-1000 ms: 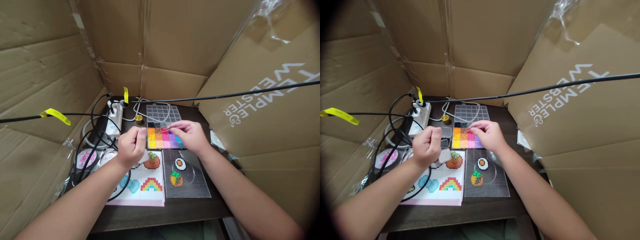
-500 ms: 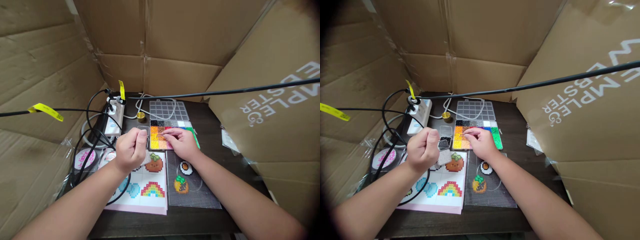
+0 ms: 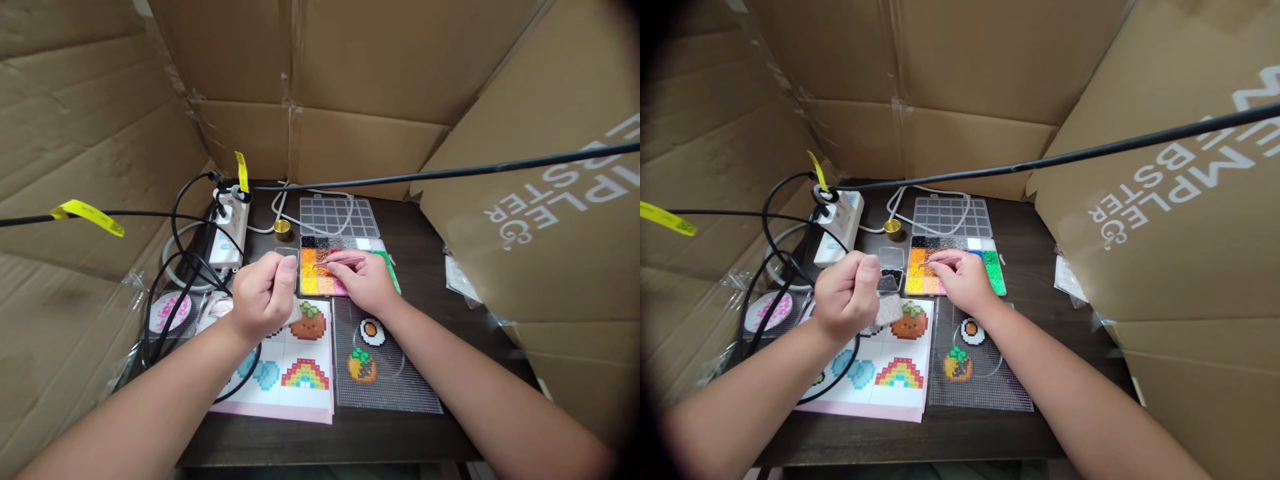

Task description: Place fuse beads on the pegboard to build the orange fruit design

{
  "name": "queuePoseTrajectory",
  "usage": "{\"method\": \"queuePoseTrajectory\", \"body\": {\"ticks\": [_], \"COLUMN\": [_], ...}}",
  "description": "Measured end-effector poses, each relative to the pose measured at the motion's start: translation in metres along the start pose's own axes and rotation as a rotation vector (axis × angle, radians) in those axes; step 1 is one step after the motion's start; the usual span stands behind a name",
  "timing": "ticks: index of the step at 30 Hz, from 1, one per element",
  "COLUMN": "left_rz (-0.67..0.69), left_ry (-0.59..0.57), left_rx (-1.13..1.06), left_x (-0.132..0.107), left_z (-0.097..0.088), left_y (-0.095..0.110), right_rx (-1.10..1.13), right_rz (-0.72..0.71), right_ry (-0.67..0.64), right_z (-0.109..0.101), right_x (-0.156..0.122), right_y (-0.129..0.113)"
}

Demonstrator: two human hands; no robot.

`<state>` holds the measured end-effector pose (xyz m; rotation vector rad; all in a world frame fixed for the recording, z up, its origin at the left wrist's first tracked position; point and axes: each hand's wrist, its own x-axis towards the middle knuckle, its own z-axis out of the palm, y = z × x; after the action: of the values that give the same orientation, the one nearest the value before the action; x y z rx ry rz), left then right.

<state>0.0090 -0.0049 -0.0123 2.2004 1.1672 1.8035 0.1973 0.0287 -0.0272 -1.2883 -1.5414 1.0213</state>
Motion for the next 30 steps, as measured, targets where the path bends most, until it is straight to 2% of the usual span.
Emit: {"method": "queuePoseTrajectory", "body": {"ticks": [30], "left_rz": [0.005], "left_ry": [0.0], "left_rx": [0.0], "left_x": [0.0011], "left_z": [-0.0005], "left_y": [0.0015], "right_rx": [-0.012], "right_rz": [-0.006], "right_ry": [0.01], "right_z": [0.0009], "right_x": [-0.0011], "right_y": [-0.0034]}}
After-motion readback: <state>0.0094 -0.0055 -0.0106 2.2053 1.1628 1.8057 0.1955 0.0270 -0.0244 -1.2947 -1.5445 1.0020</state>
